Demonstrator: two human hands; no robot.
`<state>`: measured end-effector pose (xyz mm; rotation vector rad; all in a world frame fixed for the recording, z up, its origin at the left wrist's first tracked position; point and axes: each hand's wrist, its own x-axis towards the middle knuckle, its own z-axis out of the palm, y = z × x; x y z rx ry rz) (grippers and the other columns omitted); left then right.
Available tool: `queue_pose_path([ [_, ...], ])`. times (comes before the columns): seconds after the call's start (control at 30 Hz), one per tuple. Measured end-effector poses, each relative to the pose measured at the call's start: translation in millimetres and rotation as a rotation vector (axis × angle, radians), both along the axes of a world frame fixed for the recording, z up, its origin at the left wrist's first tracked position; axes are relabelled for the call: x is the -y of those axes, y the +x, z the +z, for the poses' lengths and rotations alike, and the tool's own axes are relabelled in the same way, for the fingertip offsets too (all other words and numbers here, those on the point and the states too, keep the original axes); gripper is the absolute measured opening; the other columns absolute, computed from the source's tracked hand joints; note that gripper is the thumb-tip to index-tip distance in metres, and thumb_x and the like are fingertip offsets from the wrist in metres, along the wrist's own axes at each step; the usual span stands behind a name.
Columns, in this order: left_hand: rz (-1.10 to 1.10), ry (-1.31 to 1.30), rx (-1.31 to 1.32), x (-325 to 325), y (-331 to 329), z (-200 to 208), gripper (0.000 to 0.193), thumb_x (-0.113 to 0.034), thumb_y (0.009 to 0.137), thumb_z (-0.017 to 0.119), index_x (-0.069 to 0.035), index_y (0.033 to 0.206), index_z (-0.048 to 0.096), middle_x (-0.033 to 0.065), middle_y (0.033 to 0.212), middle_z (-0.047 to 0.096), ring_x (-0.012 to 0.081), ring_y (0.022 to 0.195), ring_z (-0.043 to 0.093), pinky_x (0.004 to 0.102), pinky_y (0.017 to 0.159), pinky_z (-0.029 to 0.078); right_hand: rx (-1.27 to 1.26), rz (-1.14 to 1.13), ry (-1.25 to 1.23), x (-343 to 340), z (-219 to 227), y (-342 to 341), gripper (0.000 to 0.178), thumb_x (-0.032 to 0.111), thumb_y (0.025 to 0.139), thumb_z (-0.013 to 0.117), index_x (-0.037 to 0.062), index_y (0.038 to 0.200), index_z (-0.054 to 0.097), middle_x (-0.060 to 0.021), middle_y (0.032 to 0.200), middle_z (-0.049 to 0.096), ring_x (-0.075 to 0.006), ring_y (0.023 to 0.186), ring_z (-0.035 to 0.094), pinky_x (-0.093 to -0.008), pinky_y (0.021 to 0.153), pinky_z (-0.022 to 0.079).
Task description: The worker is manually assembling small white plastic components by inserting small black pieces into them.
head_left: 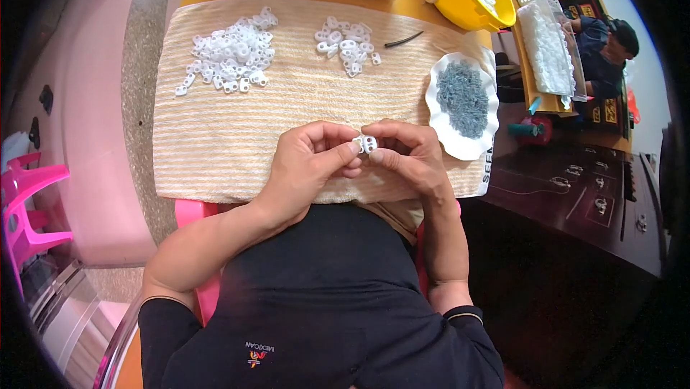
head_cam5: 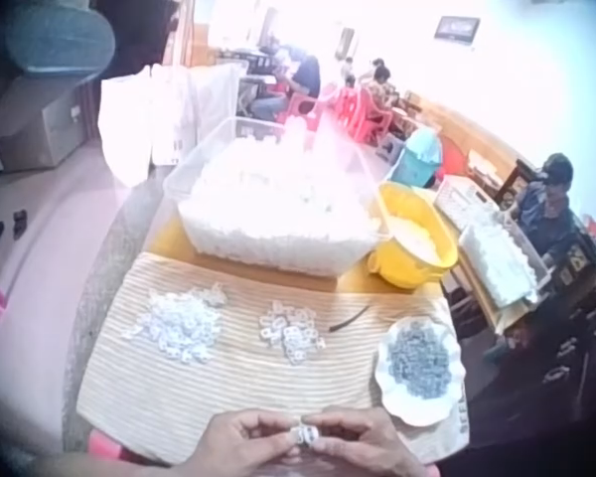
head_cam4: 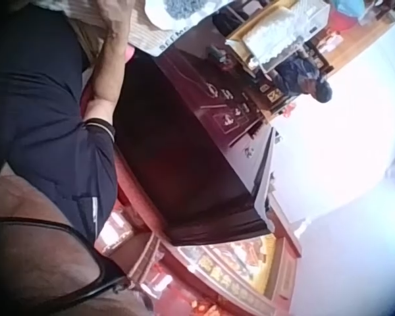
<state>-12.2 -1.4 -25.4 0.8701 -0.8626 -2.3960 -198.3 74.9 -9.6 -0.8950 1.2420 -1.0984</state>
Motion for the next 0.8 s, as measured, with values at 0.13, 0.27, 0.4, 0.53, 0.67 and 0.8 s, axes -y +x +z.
queue_pose_path([
  [0.13, 0.004, 0.023, -0.002, 1.2, 0.2, 1.9, 0.016, -0.006, 0.089, 0.064, 0.004, 0.102, 0.062, 0.0073, 0.089, 0.067, 0.0099, 0.075, 0.063, 0.0238, 0.07, 0.055, 0.001, -0.016, 0.02, 0.2, 0.6, 0.3, 0.03, 0.002, 0.084, 0.069, -0.0043, 0.113, 0.063, -0.0047, 0.1, 0.062, -0.0089, 0.086, 0.059, -0.0217, 0.074, 0.047],
  [0.27, -0.005, 0.039, 0.003, 1.7, 0.2, 1.7, 0.016, -0.006, 0.089, 0.064, 0.003, 0.102, 0.062, 0.0073, 0.089, 0.067, 0.0097, 0.076, 0.064, 0.0237, 0.071, 0.056, 0.007, -0.03, 0.015, 0.2, -3.0, 0.3, 0.031, 0.003, 0.084, 0.07, -0.0045, 0.113, 0.063, -0.0042, 0.098, 0.062, -0.0084, 0.084, 0.058, -0.0211, 0.073, 0.047],
  [0.4, 0.006, 0.029, 0.014, 1.1, -0.3, 2.2, 0.016, -0.007, 0.09, 0.063, 0.003, 0.103, 0.061, 0.0076, 0.086, 0.067, 0.0103, 0.074, 0.064, 0.0243, 0.069, 0.056, 0.02, -0.029, 0.031, 1.0, -1.1, 0.8, 0.031, 0.002, 0.084, 0.07, -0.0046, 0.113, 0.063, -0.0048, 0.098, 0.062, -0.0091, 0.085, 0.059, -0.0214, 0.073, 0.047],
  [0.53, 0.004, 0.038, -0.002, 0.9, 0.0, 2.9, 0.016, -0.005, 0.089, 0.064, 0.003, 0.103, 0.061, 0.0077, 0.087, 0.067, 0.0104, 0.074, 0.064, 0.0244, 0.069, 0.057, 0.059, -0.029, 0.04, 0.7, -0.8, 1.1, 0.031, 0.0, 0.084, 0.069, -0.0048, 0.114, 0.062, -0.0063, 0.099, 0.063, -0.0107, 0.087, 0.06, -0.0223, 0.074, 0.048],
  [0.67, 0.005, 0.056, 0.002, 1.0, -0.1, 2.6, 0.016, -0.004, 0.088, 0.065, 0.003, 0.102, 0.061, 0.0078, 0.086, 0.067, 0.0105, 0.074, 0.064, 0.0244, 0.07, 0.057, 0.05, -0.032, 0.063, 1.6, 1.5, 1.8, 0.031, -0.001, 0.084, 0.068, -0.005, 0.114, 0.063, -0.0074, 0.098, 0.063, -0.0115, 0.087, 0.06, -0.0228, 0.074, 0.048],
  [0.8, -0.002, 0.067, 0.01, 1.0, 0.1, 3.2, 0.016, -0.005, 0.088, 0.065, 0.003, 0.102, 0.061, 0.0077, 0.085, 0.067, 0.0105, 0.074, 0.065, 0.0242, 0.069, 0.057, 0.054, -0.022, 0.019, 2.0, -0.4, 1.3, 0.031, -0.001, 0.084, 0.067, -0.0052, 0.114, 0.062, -0.008, 0.098, 0.063, -0.0122, 0.088, 0.06, -0.0233, 0.075, 0.048],
])
